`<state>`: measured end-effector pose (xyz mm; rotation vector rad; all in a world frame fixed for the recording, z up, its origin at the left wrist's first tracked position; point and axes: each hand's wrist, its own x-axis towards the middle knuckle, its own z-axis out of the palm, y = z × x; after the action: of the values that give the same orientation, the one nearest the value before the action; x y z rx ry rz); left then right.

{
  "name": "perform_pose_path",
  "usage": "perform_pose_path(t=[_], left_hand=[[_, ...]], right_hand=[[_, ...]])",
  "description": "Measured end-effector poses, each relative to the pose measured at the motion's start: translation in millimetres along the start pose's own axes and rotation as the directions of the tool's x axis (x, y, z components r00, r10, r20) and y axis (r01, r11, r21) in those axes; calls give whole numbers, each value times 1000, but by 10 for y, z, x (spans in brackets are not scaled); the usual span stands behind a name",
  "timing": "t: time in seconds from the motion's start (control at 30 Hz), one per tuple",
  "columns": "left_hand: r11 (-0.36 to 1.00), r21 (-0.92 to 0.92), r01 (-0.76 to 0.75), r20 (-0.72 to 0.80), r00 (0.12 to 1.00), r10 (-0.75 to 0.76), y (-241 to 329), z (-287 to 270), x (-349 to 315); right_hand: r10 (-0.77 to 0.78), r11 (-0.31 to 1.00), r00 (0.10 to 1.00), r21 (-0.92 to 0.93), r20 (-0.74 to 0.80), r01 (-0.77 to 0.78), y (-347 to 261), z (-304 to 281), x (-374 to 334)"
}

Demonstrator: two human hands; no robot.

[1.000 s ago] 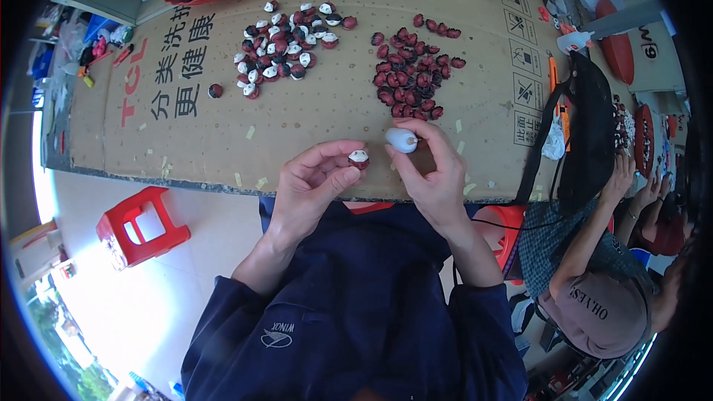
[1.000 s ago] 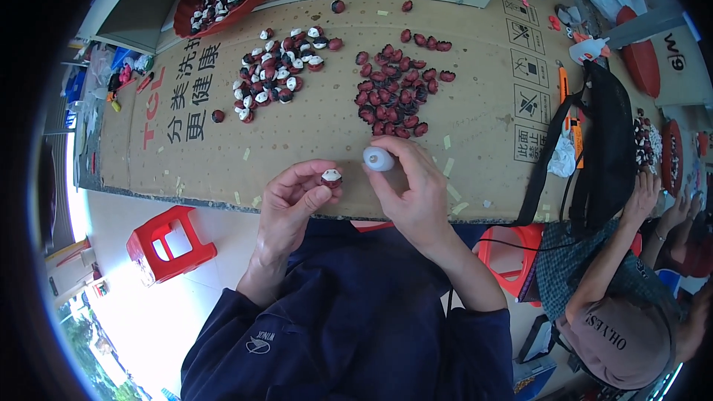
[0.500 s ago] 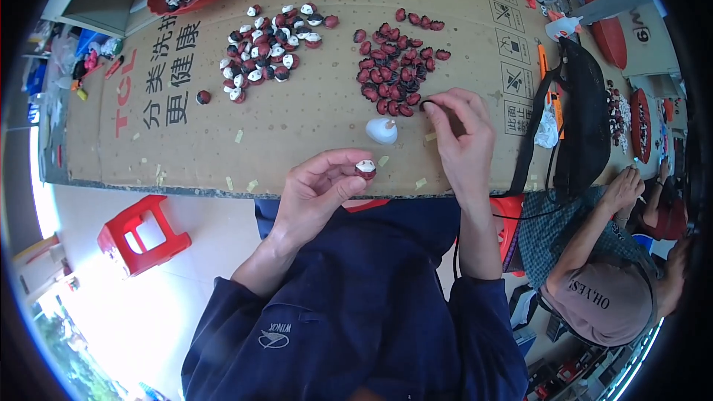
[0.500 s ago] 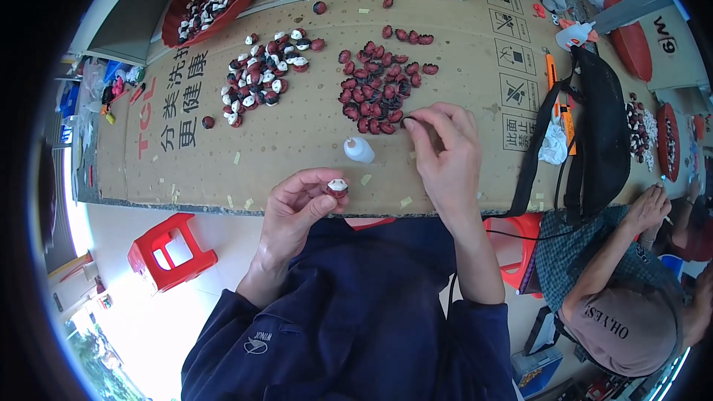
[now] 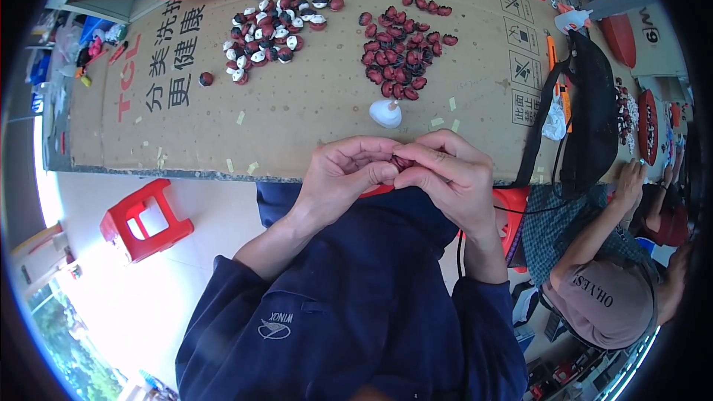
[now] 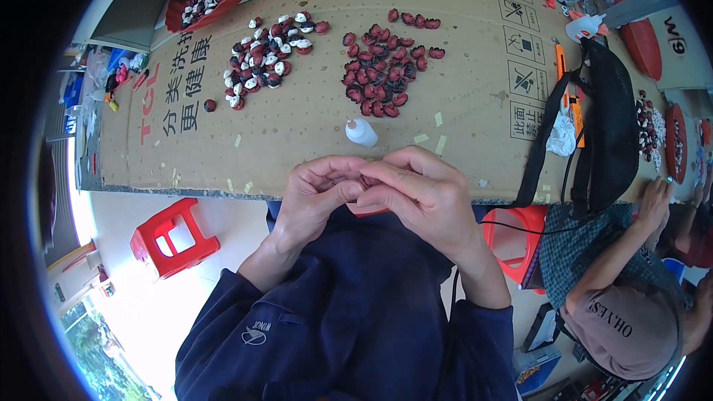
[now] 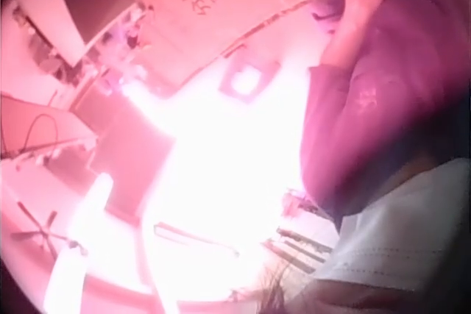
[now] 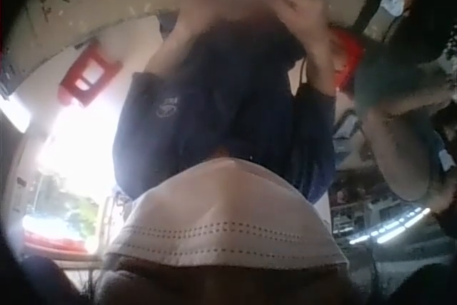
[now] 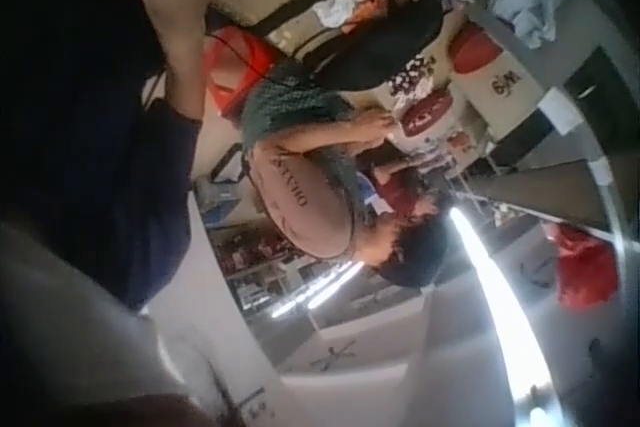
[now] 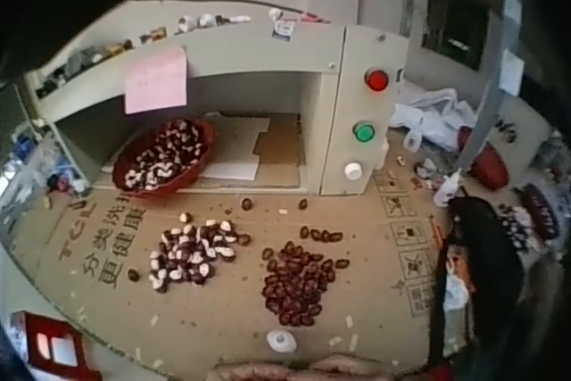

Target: The person assembles small figurine parts by applying glue from a bottle to a white head-piece and joining it to a red body-piece by hand.

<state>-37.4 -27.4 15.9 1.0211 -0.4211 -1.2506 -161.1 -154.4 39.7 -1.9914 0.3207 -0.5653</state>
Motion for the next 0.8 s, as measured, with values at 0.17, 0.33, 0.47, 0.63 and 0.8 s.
perform_pose_path(t=[0.17,0.33,0.47,0.63,0.8], left_hand=[[996,-82,20,-11,1000,-21,2,41,27],[994,-109,-22,13,1000,23,-88,-26,15],[966,-253,-63,22,997,70,-125,10,30],[977,-164,-133,27,990,139,-138,13,30],[916,-289,-277,-2,957,289,-294,89,61]], right_hand=[[-152,970,988,-193,-7,148,19,66,-45],[-316,916,945,-286,-86,280,29,158,-40],[-159,987,962,-30,-220,156,57,162,-65],[-324,936,934,-194,-150,293,35,135,-31],[-157,985,937,20,-311,172,48,273,-109]])
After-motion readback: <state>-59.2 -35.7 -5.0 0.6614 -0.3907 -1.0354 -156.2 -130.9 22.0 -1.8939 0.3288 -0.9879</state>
